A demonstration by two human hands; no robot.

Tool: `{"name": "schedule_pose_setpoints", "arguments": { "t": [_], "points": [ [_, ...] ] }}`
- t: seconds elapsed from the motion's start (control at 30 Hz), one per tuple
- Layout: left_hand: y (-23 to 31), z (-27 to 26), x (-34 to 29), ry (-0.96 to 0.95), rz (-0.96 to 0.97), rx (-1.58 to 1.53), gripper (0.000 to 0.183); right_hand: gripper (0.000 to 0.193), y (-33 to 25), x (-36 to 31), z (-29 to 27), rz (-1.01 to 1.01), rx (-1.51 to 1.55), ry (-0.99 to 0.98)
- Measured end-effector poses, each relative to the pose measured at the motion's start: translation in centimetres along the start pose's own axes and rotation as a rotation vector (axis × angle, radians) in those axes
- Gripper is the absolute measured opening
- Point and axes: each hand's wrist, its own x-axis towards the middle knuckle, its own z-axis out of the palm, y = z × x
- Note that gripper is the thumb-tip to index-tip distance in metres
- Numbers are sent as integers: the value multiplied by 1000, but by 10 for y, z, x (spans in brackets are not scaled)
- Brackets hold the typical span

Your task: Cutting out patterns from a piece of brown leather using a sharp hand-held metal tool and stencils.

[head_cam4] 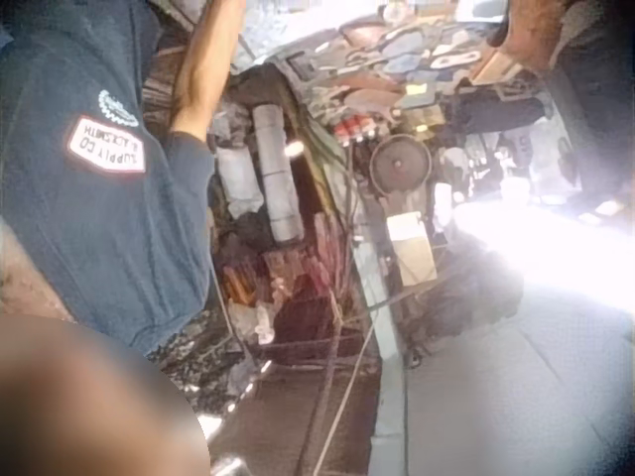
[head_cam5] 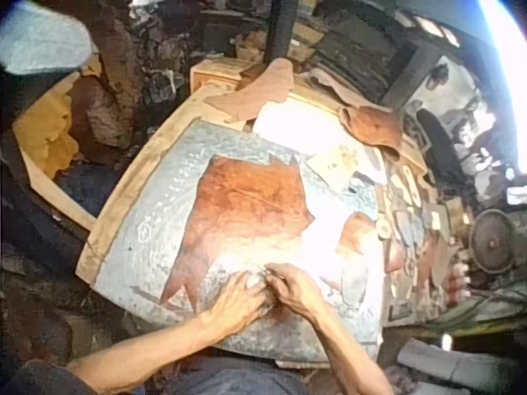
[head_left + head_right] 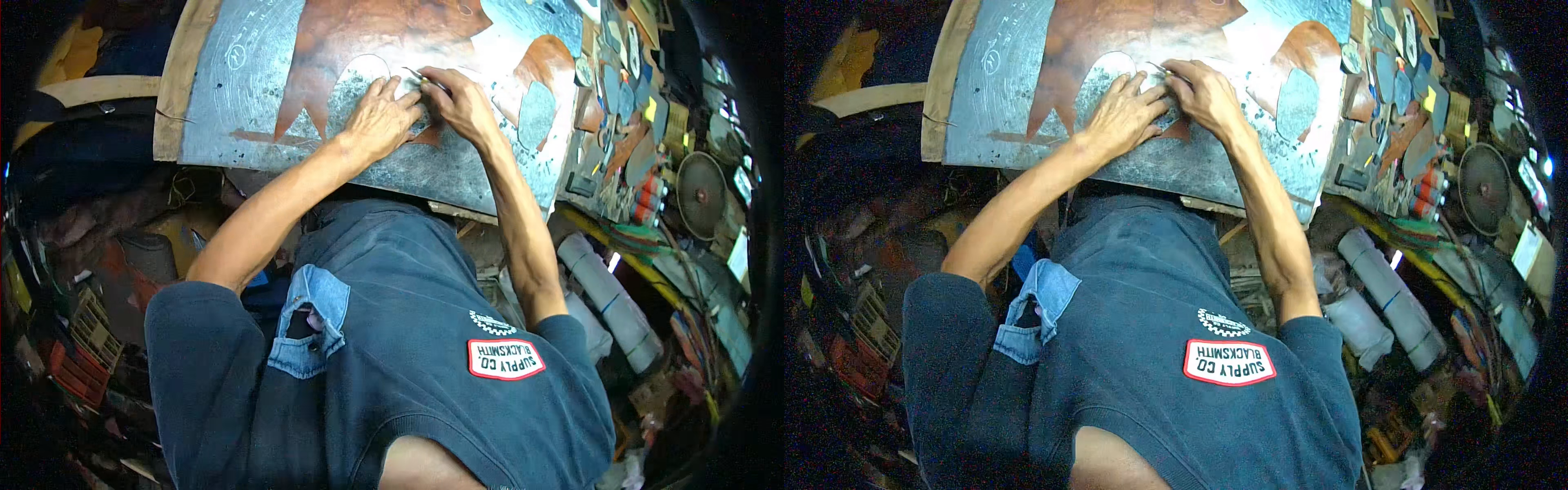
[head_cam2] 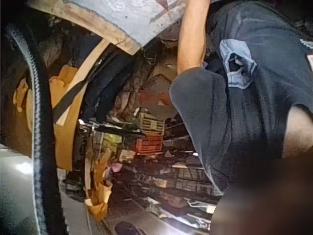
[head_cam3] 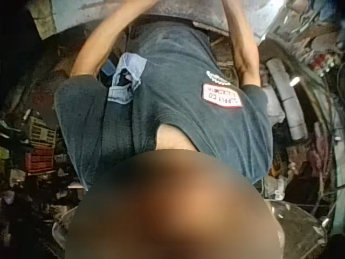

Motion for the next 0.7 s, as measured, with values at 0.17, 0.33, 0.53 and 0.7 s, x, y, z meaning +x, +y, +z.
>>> {"name": "schedule_pose_setpoints", "arguments": {
  "t": [0.17, 0.33, 0.53, 0.7],
  "points": [
    [6, 0, -4, 10, -99, 33, 42, 24, 9, 30, 6, -110, -58, -178],
    [9, -8, -2, -58, -158, -3, 42, 23, 11, 34, 8, -161, -76, -191],
    [7, -2, -2, 13, -132, 37, 36, 23, 6, 32, 7, -153, -86, -182],
    [7, -5, -1, -34, -147, 12, 38, 23, 9, 29, 2, -121, -116, -230]
  ]
}}
